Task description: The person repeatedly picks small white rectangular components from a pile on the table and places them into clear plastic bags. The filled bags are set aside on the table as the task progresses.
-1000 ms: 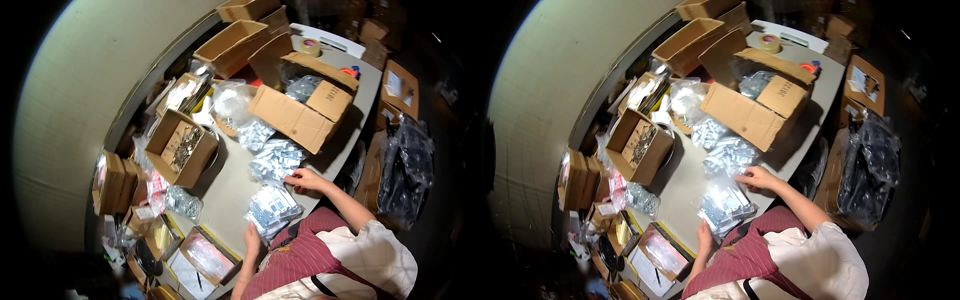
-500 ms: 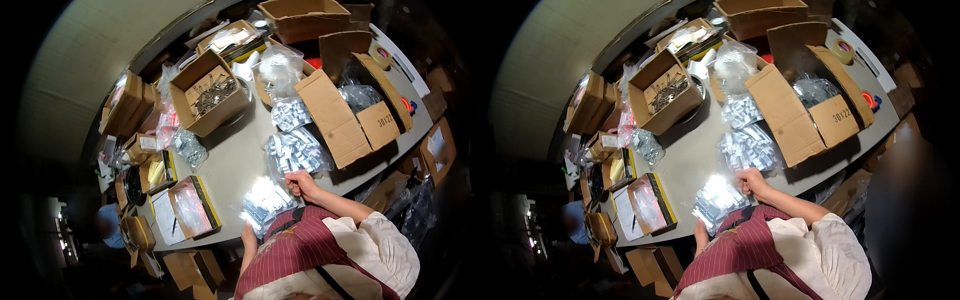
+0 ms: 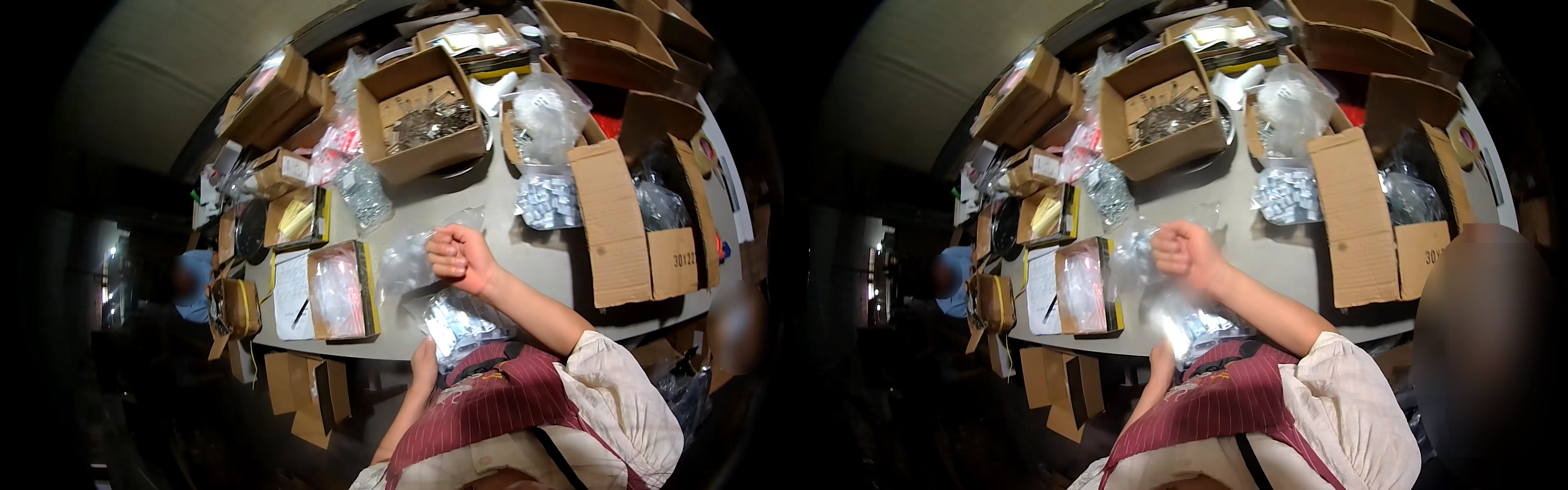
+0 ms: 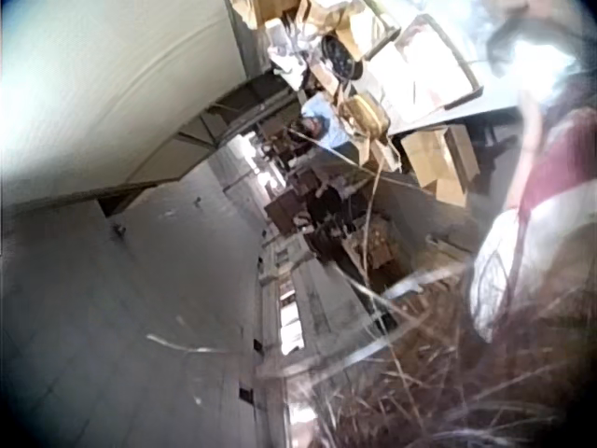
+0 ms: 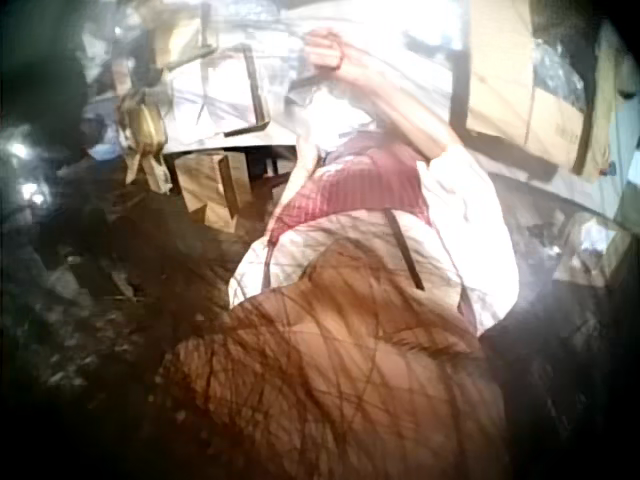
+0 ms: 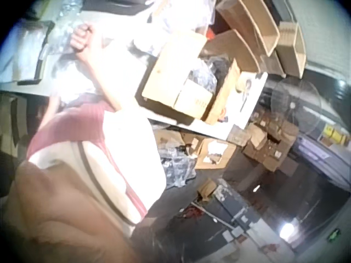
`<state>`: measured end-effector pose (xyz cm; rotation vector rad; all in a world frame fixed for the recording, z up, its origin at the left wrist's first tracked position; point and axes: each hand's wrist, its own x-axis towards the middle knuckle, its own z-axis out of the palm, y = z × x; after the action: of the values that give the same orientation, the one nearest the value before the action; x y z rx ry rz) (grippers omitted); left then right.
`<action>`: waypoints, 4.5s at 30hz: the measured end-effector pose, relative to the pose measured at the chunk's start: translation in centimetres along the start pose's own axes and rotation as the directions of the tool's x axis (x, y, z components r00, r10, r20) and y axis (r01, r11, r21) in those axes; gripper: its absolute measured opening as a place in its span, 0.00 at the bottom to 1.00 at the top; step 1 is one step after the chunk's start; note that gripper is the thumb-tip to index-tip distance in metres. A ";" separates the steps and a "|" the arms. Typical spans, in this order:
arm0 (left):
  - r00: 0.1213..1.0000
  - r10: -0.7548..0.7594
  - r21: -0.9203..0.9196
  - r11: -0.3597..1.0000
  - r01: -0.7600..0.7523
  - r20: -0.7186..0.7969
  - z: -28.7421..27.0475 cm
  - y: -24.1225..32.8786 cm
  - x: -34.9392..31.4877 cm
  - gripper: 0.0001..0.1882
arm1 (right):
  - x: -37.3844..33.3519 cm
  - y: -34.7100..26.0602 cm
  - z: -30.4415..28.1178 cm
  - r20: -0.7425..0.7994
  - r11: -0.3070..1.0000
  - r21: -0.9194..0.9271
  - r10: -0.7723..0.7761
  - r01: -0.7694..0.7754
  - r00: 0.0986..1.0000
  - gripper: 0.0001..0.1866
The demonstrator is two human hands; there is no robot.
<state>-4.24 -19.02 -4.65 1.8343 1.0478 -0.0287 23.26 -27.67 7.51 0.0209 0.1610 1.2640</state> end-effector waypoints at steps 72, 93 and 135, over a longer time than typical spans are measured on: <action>0.735 0.340 -0.063 0.924 -0.377 0.587 -6.1 14.2 -2.5 0.12 | -11.5 5.3 -4.2 -0.225 0.401 -0.915 -0.582 0.035 0.782 0.26; 0.389 0.538 -0.037 0.618 -0.785 0.748 -12.5 17.2 2.0 0.22 | -8.7 11.8 -4.5 -0.253 0.576 -0.794 -0.606 0.196 0.754 0.08; 0.381 0.512 -0.286 0.810 -0.512 0.770 -6.0 15.7 7.1 0.13 | -8.8 13.2 -4.1 -0.287 0.663 -0.703 -0.595 0.257 0.751 0.08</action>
<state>8.21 -12.14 6.81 1.7421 -0.2353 -0.4801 7.68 -32.31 5.81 -0.9042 0.1671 0.7386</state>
